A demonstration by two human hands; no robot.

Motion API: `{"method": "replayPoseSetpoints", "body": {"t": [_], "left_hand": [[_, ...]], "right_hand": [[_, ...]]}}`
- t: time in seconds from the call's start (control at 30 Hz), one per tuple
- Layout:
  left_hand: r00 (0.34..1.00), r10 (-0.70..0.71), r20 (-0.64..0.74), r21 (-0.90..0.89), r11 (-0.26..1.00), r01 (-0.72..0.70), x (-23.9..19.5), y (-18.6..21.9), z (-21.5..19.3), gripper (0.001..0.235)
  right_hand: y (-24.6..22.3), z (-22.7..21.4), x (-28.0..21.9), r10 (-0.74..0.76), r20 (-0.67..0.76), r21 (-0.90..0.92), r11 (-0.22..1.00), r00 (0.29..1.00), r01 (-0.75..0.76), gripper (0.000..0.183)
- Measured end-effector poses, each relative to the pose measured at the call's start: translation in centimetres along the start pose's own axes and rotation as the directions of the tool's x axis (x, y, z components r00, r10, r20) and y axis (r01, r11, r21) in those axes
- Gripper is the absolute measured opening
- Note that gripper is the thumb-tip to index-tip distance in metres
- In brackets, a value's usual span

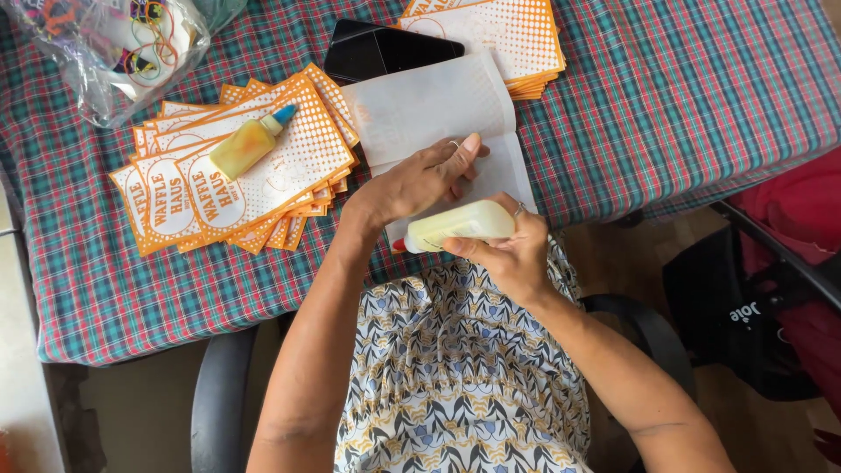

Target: Applying glue to the edges of paper menus and folding them.

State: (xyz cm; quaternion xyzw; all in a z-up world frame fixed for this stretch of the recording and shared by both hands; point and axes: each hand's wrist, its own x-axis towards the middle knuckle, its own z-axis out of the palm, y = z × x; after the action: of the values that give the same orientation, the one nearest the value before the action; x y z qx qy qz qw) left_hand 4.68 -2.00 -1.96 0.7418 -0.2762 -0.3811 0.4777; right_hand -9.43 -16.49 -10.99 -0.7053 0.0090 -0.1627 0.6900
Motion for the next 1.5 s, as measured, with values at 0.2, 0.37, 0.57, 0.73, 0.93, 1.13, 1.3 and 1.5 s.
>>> {"method": "replayPoseSetpoints", "body": {"t": [0.2, 0.37, 0.57, 0.73, 0.93, 1.13, 1.3, 1.5], "left_hand": [[0.864, 0.436, -0.25, 0.093, 0.9, -0.427, -1.0, 0.1, 2.2, 0.031], [0.537, 0.696, -0.477, 0.695, 0.672, -0.254, -1.1, 0.0, 0.6, 0.033], [0.618, 0.668, -0.414, 0.91, 0.309, 0.276, -1.6, -1.4, -0.1, 0.067], [0.616, 0.691, -0.378, 0.924, 0.324, 0.203, -5.0, 0.7, 2.1, 0.048], [0.643, 0.68, -0.352, 0.853, 0.516, -0.078, -9.6, 0.6, 4.1, 0.041], [0.636, 0.683, -0.358, 0.861, 0.505, -0.058, -9.5, -5.1, 6.4, 0.014], [0.562, 0.738, -0.373, 0.857, 0.506, -0.096, -9.1, -6.1, 7.2, 0.008], [0.603, 0.685, -0.408, 0.828, 0.556, -0.072, -9.5, -5.5, 7.3, 0.01]], "right_hand": [[-1.6, -6.8, 3.3, 0.117, -0.289, 0.237, 0.97, 0.95, -0.048, 0.037], [-2.1, -14.0, 6.6, 0.199, -0.332, 0.124, 0.978, 0.922, -0.167, 0.048], [-4.4, -16.8, 8.4, 0.11, -0.264, -0.572, 0.782, 0.958, -0.248, 0.048], [-5.0, -17.2, 8.4, -0.047, -0.113, -0.875, 0.478, 0.993, -0.077, 0.054], [-8.0, -13.6, 6.2, -0.405, 0.203, -0.785, 0.476, 0.892, 0.395, 0.014], [-6.3, -9.2, 4.4, -0.532, 0.374, -0.57, 0.514, 0.76, 0.641, 0.008], [-6.0, -8.5, 4.3, -0.462, 0.564, -0.434, 0.539, 0.684, 0.722, 0.011], [-5.6, -8.8, 4.3, -0.421, 0.597, -0.448, 0.531, 0.683, 0.719, 0.009]]}}
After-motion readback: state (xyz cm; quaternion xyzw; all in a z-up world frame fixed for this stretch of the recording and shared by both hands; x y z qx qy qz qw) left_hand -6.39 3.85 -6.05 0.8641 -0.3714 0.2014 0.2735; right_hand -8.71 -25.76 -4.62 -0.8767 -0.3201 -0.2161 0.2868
